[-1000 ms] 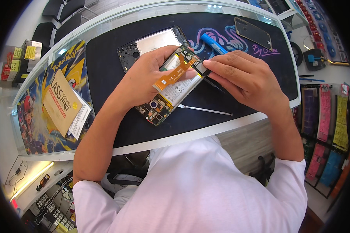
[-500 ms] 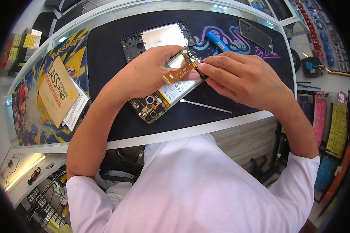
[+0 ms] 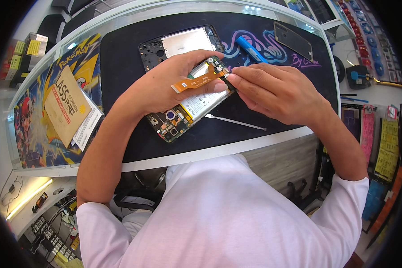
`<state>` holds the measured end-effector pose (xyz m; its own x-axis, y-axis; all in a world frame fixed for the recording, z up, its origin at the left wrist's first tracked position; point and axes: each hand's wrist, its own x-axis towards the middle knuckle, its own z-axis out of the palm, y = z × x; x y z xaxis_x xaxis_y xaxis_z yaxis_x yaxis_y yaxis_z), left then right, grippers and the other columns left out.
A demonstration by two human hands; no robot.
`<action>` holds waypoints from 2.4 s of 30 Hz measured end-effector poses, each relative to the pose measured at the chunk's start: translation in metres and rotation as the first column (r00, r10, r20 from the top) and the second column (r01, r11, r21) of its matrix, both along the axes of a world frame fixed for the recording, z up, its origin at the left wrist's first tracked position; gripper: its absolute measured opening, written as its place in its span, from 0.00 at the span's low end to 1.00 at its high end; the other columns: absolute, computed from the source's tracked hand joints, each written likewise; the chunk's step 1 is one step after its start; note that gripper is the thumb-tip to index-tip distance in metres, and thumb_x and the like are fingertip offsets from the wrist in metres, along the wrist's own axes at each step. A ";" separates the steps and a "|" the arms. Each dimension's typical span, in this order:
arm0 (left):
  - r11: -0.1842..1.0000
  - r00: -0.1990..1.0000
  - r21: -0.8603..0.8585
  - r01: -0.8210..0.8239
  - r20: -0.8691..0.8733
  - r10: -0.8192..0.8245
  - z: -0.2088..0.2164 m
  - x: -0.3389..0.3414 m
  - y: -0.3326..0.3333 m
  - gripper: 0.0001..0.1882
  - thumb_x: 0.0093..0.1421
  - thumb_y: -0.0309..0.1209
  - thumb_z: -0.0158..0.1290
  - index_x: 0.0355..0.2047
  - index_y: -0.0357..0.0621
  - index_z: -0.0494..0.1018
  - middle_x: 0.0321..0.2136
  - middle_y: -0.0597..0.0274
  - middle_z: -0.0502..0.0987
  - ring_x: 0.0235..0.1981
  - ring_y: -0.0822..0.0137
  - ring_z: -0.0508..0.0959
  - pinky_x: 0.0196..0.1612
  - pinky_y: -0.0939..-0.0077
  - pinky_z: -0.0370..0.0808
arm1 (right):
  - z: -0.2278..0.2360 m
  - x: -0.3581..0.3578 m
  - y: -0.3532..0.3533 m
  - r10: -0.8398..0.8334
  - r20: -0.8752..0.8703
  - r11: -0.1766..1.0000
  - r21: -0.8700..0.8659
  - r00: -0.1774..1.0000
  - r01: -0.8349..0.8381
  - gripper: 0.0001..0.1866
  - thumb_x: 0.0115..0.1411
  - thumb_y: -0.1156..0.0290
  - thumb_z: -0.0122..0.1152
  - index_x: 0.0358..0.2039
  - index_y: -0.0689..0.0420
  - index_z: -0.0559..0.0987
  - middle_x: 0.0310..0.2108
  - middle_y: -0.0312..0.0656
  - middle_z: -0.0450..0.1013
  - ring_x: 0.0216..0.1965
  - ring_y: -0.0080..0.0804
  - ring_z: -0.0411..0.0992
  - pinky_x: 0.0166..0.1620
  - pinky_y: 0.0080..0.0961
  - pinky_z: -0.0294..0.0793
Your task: The person uses a blue plastic pry tool and tweezers to disconnect ribbon cables and remove the battery and logic board from a smartphone. They place the removed components on the workbench and continue to detach internal parts.
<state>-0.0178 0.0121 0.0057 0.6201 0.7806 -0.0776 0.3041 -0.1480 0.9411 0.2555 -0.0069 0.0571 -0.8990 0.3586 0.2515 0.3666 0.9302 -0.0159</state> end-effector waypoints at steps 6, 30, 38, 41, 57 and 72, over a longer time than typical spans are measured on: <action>0.980 0.999 -0.199 -0.022 0.037 0.030 0.005 0.001 -0.003 0.38 0.64 0.47 0.69 0.70 0.47 0.71 0.42 0.58 0.84 0.40 0.73 0.83 0.42 0.78 0.81 | -0.002 0.000 -0.003 -0.053 -0.124 0.998 -0.020 0.991 0.051 0.26 0.56 0.78 0.76 0.56 0.62 0.83 0.46 0.45 0.82 0.40 0.39 0.84 0.40 0.30 0.86; 0.973 0.997 -0.217 -0.076 -0.019 0.074 0.003 0.005 -0.001 0.38 0.63 0.43 0.70 0.69 0.42 0.71 0.46 0.60 0.82 0.39 0.78 0.82 0.40 0.83 0.79 | -0.046 -0.015 -0.021 -0.538 -0.599 0.837 -0.464 0.593 0.291 0.16 0.61 0.86 0.69 0.50 0.60 0.87 0.38 0.44 0.86 0.36 0.26 0.85 0.39 0.20 0.83; 0.979 0.998 -0.193 -0.062 -0.029 0.058 0.008 0.005 -0.002 0.38 0.63 0.42 0.69 0.70 0.42 0.70 0.47 0.59 0.82 0.39 0.77 0.81 0.44 0.82 0.79 | -0.038 -0.006 -0.017 -0.604 -0.628 0.791 -0.551 0.491 0.268 0.13 0.66 0.85 0.66 0.50 0.65 0.87 0.39 0.43 0.86 0.41 0.25 0.86 0.43 0.18 0.83; 0.974 0.997 -0.218 -0.057 -0.067 0.043 0.012 0.004 -0.002 0.37 0.64 0.40 0.68 0.70 0.44 0.71 0.47 0.60 0.82 0.40 0.76 0.80 0.46 0.80 0.78 | -0.031 0.008 -0.014 -0.617 -0.630 0.785 -0.535 0.472 0.313 0.13 0.67 0.85 0.65 0.51 0.65 0.87 0.39 0.43 0.86 0.41 0.26 0.86 0.43 0.18 0.83; 0.956 0.999 -0.292 0.025 0.028 -0.017 0.010 0.001 -0.001 0.30 0.70 0.36 0.61 0.70 0.41 0.69 0.50 0.57 0.81 0.47 0.75 0.81 0.50 0.82 0.79 | -0.019 0.171 0.021 -0.981 -0.101 0.159 -0.902 0.163 0.401 0.18 0.74 0.63 0.63 0.56 0.63 0.84 0.39 0.40 0.85 0.37 0.22 0.82 0.42 0.17 0.81; 0.949 0.981 -0.313 0.043 0.194 0.019 0.006 0.004 -0.004 0.29 0.70 0.34 0.57 0.70 0.43 0.70 0.49 0.59 0.80 0.48 0.72 0.78 0.55 0.75 0.76 | 0.010 0.062 -0.017 -0.833 -0.286 0.512 -0.723 0.473 0.465 0.13 0.70 0.70 0.69 0.53 0.58 0.88 0.39 0.36 0.83 0.36 0.19 0.78 0.39 0.17 0.77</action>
